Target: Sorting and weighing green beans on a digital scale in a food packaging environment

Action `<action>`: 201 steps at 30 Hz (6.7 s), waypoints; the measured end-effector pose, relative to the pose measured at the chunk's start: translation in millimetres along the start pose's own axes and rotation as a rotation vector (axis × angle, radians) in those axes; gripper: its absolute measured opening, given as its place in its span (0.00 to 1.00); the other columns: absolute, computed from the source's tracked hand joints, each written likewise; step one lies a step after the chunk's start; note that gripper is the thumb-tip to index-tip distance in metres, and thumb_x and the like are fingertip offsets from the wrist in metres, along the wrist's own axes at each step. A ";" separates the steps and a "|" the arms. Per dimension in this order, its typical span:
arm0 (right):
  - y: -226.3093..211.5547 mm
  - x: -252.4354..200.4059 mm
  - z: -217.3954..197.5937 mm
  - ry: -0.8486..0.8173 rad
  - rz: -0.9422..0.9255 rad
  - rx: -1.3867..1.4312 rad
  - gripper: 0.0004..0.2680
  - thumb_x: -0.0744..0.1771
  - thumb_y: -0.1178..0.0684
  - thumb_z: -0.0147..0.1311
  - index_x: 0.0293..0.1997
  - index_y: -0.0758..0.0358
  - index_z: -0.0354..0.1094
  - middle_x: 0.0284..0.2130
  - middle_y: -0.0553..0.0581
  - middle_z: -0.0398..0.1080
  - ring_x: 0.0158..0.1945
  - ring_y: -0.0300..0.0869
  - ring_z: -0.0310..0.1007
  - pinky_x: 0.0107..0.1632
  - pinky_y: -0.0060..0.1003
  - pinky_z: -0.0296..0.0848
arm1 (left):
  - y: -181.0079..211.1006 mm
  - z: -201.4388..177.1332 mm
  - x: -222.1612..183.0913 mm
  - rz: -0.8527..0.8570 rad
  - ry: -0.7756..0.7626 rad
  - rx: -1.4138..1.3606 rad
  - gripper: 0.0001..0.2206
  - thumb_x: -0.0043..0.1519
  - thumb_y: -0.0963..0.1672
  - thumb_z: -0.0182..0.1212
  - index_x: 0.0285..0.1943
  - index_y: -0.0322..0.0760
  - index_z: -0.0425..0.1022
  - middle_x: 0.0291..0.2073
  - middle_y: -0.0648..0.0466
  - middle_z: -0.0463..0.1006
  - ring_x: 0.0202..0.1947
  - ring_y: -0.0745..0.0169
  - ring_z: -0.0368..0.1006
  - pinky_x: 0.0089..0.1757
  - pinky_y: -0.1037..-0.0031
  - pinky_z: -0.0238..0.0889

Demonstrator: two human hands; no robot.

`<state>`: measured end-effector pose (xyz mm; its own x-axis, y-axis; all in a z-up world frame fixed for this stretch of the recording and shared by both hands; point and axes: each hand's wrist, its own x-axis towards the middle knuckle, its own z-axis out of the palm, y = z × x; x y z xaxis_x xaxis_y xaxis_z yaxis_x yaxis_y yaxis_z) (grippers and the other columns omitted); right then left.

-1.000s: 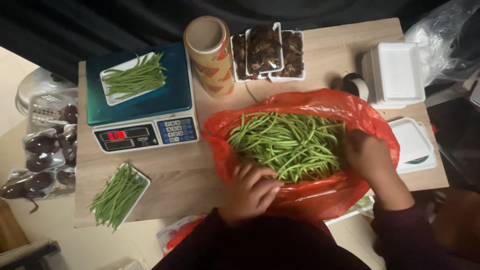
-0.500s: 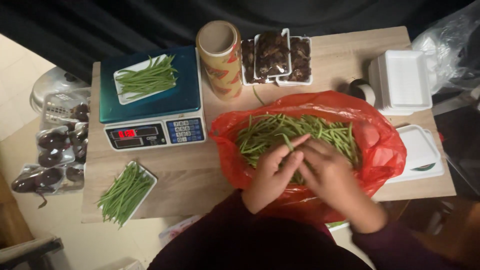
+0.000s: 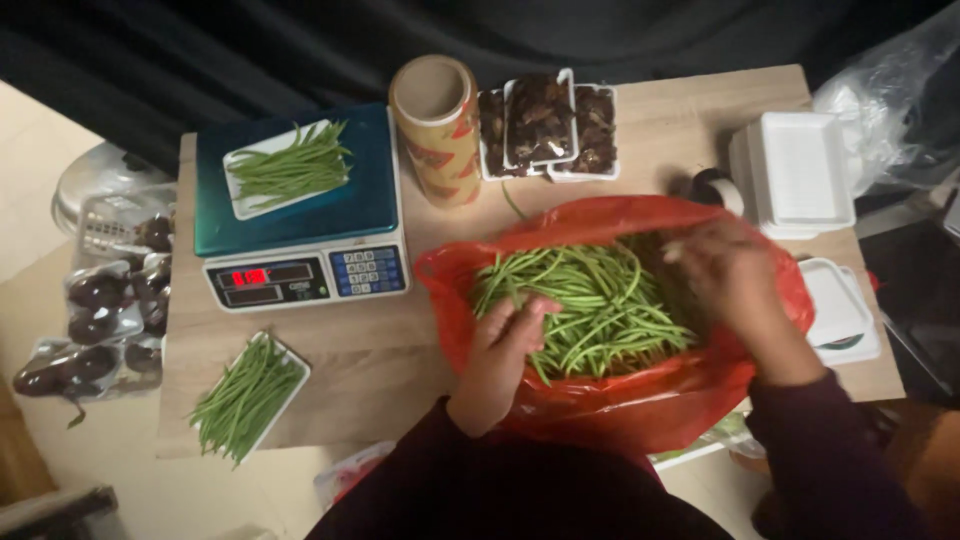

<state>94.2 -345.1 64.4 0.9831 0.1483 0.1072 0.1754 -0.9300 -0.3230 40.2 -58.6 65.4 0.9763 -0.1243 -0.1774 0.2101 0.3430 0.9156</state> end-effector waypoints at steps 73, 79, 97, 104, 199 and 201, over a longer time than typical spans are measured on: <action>-92.1 9.3 -11.1 -0.051 0.326 1.128 0.03 0.66 0.60 0.60 0.33 0.69 0.78 0.14 0.57 0.70 0.16 0.34 0.64 0.18 0.22 0.62 | -54.4 6.9 36.1 -0.095 -0.319 0.001 0.11 0.72 0.46 0.53 0.57 0.35 0.70 0.34 0.55 0.73 0.39 0.65 0.69 0.41 0.77 0.62; -100.8 7.8 -20.7 -0.094 -0.009 0.932 0.14 0.63 0.67 0.59 0.53 0.62 0.76 0.40 0.62 0.76 0.42 0.48 0.77 0.50 0.46 0.78 | -4.6 2.6 30.3 -0.292 -0.513 -0.225 0.11 0.73 0.51 0.50 0.47 0.41 0.68 0.30 0.62 0.66 0.37 0.64 0.68 0.39 0.74 0.56; -120.4 96.7 92.0 -0.427 0.383 -0.106 0.22 0.65 0.28 0.49 0.42 0.56 0.81 0.36 0.63 0.81 0.48 0.59 0.81 0.48 0.57 0.78 | -1.9 -67.3 35.5 -0.335 -0.069 -0.462 0.07 0.70 0.47 0.57 0.49 0.43 0.68 0.23 0.64 0.57 0.18 0.73 0.59 0.22 0.82 0.53; -159.0 42.5 44.2 -0.325 0.305 -0.147 0.14 0.66 0.34 0.51 0.42 0.48 0.79 0.30 0.60 0.80 0.41 0.58 0.82 0.45 0.56 0.79 | 21.6 -99.7 21.0 -0.336 -0.015 -0.498 0.05 0.69 0.46 0.57 0.50 0.45 0.68 0.23 0.63 0.57 0.19 0.74 0.57 0.22 0.85 0.51; -137.9 -56.8 -39.3 0.686 0.338 1.164 0.03 0.73 0.58 0.54 0.48 0.59 0.63 0.35 0.55 0.70 0.37 0.39 0.73 0.48 0.32 0.81 | 16.9 -68.7 -2.9 -0.363 -0.339 -0.472 0.11 0.71 0.44 0.53 0.56 0.32 0.66 0.36 0.46 0.74 0.27 0.59 0.70 0.31 0.71 0.71; -152.1 -58.1 -31.2 0.674 0.362 1.249 0.04 0.72 0.57 0.55 0.47 0.58 0.63 0.35 0.54 0.70 0.36 0.40 0.75 0.48 0.36 0.84 | 21.1 -63.6 -3.8 -0.372 -0.293 -0.472 0.13 0.70 0.45 0.54 0.58 0.31 0.67 0.39 0.41 0.77 0.27 0.56 0.72 0.32 0.68 0.74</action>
<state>8.8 -222.7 136.7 0.8339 -0.5335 0.1415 0.2043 0.0602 -0.9771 44.3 8.3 62.4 0.7938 -0.5376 -0.2844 0.5953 0.5912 0.5442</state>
